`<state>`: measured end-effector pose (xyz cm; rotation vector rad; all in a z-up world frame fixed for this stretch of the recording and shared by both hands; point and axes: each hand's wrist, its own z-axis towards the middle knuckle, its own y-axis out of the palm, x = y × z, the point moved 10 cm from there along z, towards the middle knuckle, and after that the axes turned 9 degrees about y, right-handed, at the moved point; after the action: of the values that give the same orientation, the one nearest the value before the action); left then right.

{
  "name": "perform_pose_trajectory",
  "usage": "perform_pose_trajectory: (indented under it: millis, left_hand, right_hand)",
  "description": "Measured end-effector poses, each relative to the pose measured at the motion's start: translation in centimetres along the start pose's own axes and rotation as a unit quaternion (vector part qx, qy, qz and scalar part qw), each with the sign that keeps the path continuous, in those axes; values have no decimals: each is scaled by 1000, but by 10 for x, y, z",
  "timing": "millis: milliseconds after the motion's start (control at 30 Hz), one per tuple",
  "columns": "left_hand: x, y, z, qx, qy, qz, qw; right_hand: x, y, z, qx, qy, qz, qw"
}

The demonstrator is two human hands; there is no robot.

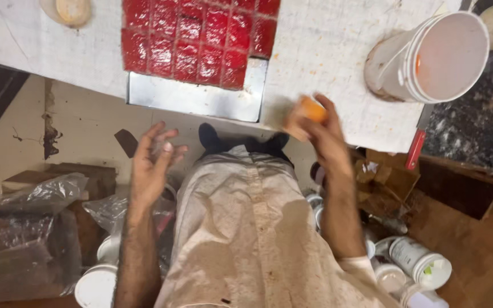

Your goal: The person repeatedly dips a sponge into a bucket of orange liquid and applies it to the surface of rectangular red blocks arranged on a tray. The person also pours some of the liquid into a small container and handles a tray of wood shavings.

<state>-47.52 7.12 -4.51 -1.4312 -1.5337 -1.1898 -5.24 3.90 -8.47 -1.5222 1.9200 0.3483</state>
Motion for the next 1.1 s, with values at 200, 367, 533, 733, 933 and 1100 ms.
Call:
perform_pose_trajectory:
  millis: [200, 367, 533, 733, 933, 1100]
  left_hand:
    - [16, -33, 7, -7, 28, -2, 1000]
    - [2, -37, 5, 9, 48, -9, 999]
    - [-80, -27, 4, 26, -127, 1, 991]
    - [-142, 30, 51, 57, -175, -10, 983]
    - [-149, 48, 62, 208, -185, 54, 959]
    - [-111, 40, 72, 260, -2, 245, 934]
  right_hand:
    - [-102, 127, 11, 9, -108, -252, 962]
    - [-107, 149, -7, 95, -349, -363, 859]
    - [-64, 130, 34, 160, -274, -320, 893]
    - [-83, 113, 50, -84, -176, 9, 981]
    - [-106, 149, 78, -75, -326, -120, 935]
    - [-114, 145, 116, -80, -260, 55, 961]
